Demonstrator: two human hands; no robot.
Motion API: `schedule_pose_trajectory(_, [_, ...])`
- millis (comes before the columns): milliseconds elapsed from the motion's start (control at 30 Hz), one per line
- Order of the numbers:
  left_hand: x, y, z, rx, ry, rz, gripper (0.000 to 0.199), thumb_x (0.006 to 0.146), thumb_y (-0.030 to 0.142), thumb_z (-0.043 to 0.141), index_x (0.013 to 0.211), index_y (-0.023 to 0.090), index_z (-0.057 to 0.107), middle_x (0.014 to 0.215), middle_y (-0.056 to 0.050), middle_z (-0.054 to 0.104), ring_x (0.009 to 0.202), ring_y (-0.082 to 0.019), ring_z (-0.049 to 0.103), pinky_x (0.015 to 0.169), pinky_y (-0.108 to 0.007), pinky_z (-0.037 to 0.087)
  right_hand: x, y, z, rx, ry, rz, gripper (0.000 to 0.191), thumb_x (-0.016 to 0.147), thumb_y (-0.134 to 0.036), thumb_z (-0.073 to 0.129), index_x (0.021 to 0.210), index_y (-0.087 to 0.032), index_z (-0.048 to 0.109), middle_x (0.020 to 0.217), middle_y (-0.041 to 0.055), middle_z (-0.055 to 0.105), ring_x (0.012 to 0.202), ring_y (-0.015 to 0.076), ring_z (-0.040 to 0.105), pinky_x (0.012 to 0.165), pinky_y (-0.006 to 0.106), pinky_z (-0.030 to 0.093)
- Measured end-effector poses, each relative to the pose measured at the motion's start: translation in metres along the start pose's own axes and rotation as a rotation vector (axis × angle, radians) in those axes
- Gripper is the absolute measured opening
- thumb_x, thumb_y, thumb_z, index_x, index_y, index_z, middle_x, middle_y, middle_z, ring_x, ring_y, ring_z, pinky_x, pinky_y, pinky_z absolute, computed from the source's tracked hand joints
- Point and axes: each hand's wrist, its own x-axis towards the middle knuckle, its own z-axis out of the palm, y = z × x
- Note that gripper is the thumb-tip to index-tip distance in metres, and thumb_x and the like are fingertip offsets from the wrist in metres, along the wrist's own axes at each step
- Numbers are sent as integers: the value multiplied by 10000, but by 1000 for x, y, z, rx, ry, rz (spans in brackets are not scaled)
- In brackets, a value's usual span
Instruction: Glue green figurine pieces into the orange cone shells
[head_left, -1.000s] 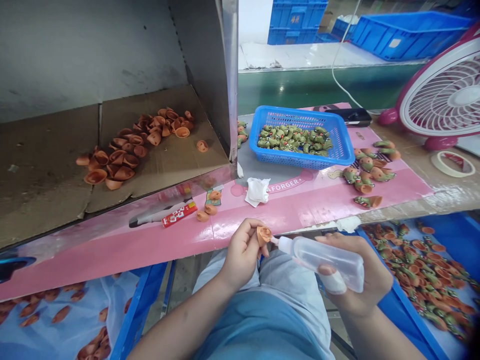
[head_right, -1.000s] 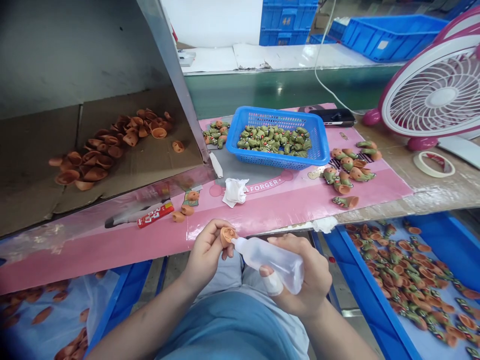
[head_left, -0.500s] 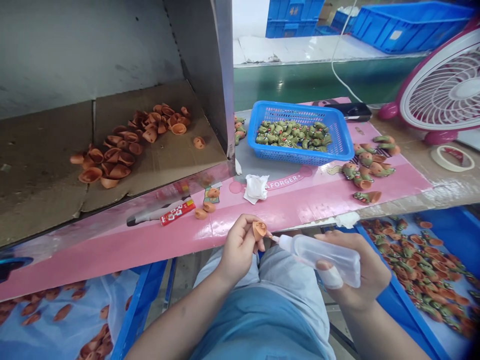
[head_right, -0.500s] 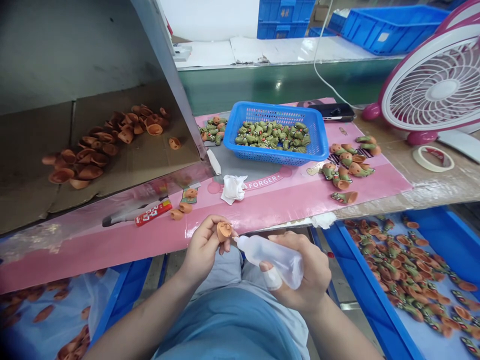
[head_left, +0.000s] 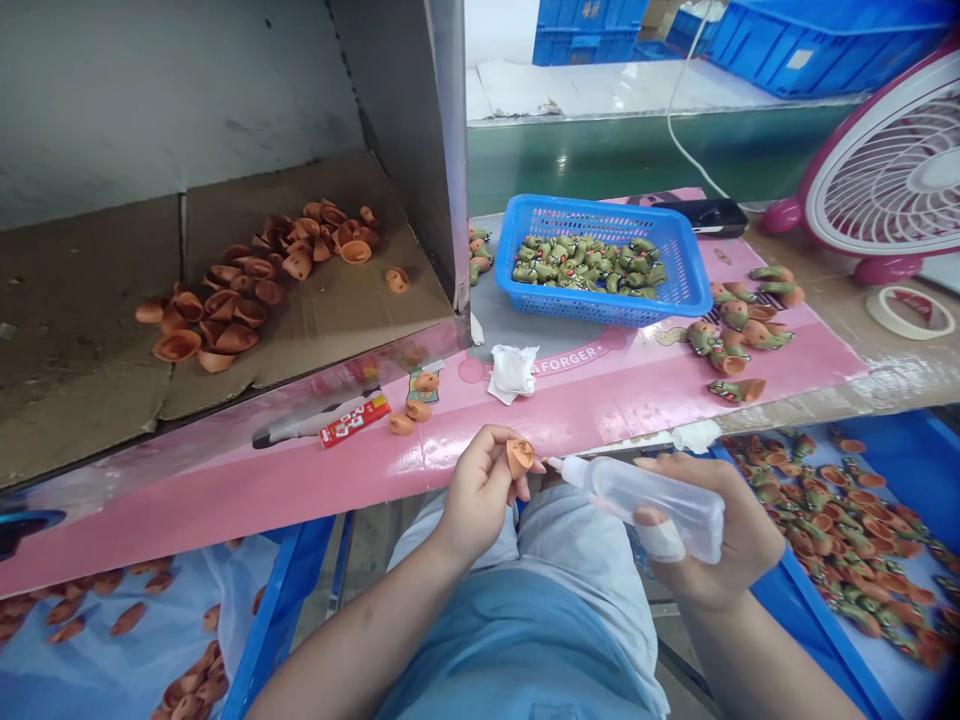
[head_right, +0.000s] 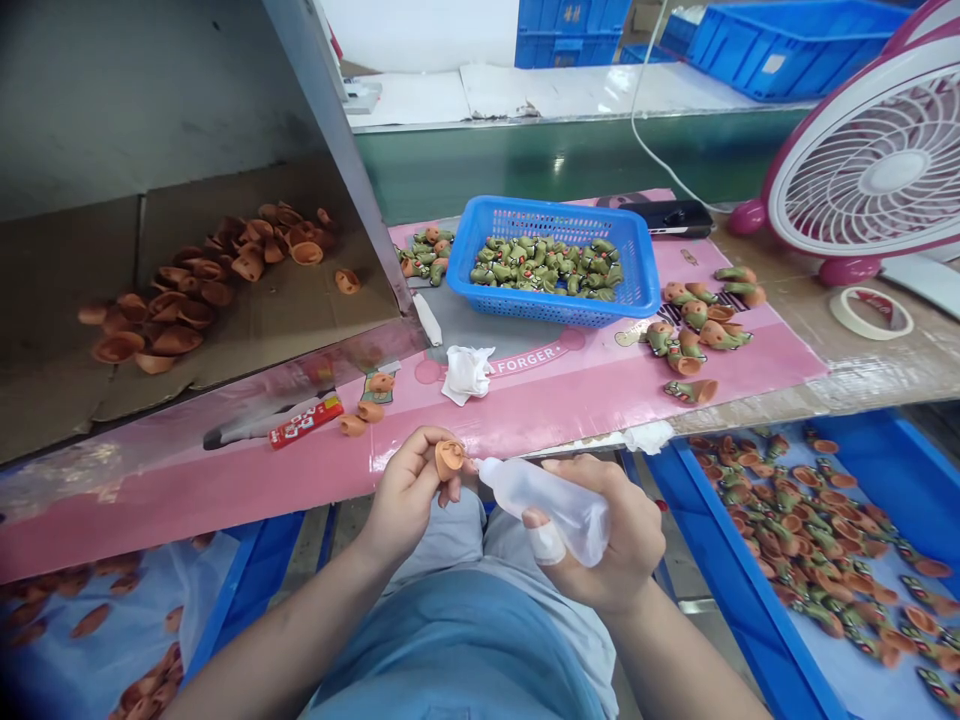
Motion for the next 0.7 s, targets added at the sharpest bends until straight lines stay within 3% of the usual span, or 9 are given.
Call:
schedule_pose_trajectory(533, [-2,1,4,-3,-39,-16,36,792,200,446,809,168,445,663,19,578,429,-54,440,414,-174,307,2,1,4,59,19,-14,340,647,-207,640,977,-165,568,719,31,585,555,137,536,430,248,390])
schedule_pose_trajectory(700, [-2,0,3,8,-31,-1,29,795,190,439,799,162,443,660,11,573,435,-55,444,415,-173,307,3,-3,2,-11,26,-50,326,656,-244,638,967,-165,579,695,27,569,581,145,532,446,251,396])
